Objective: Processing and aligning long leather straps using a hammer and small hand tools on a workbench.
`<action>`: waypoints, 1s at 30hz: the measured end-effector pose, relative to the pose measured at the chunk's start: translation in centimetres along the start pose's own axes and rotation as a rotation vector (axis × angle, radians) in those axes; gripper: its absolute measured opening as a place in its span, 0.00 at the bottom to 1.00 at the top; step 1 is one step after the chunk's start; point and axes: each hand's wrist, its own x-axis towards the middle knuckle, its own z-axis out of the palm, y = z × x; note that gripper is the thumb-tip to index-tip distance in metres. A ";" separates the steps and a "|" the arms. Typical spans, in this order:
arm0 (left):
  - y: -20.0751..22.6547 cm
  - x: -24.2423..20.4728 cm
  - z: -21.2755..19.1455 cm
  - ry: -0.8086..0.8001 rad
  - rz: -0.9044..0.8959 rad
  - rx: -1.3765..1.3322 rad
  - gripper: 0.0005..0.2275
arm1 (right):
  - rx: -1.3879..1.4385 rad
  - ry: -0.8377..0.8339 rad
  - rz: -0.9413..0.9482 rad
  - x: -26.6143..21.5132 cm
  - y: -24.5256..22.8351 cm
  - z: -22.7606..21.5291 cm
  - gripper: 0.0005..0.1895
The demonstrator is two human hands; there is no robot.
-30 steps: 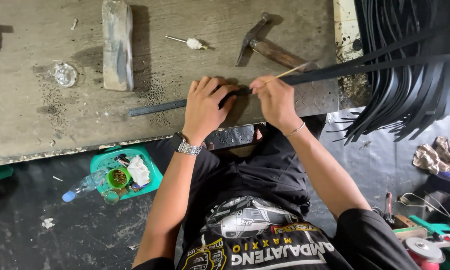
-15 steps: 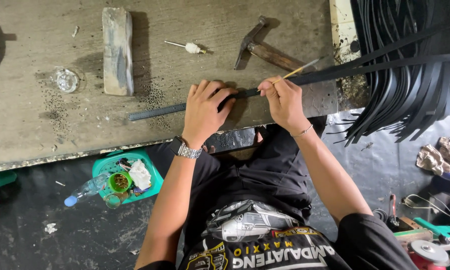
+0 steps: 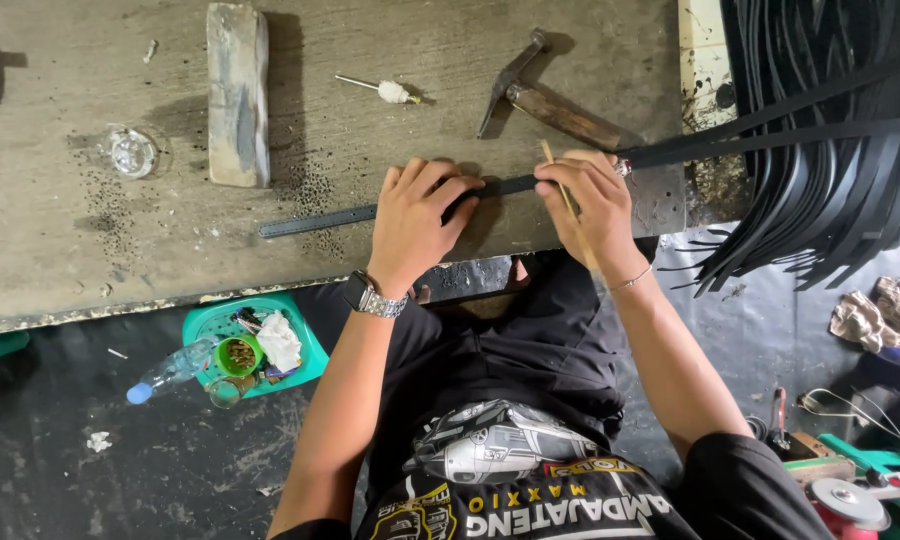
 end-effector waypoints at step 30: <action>0.6 0.2 0.2 0.018 0.044 0.072 0.04 | -0.081 -0.085 -0.041 -1.0 0.9 0.1 0.03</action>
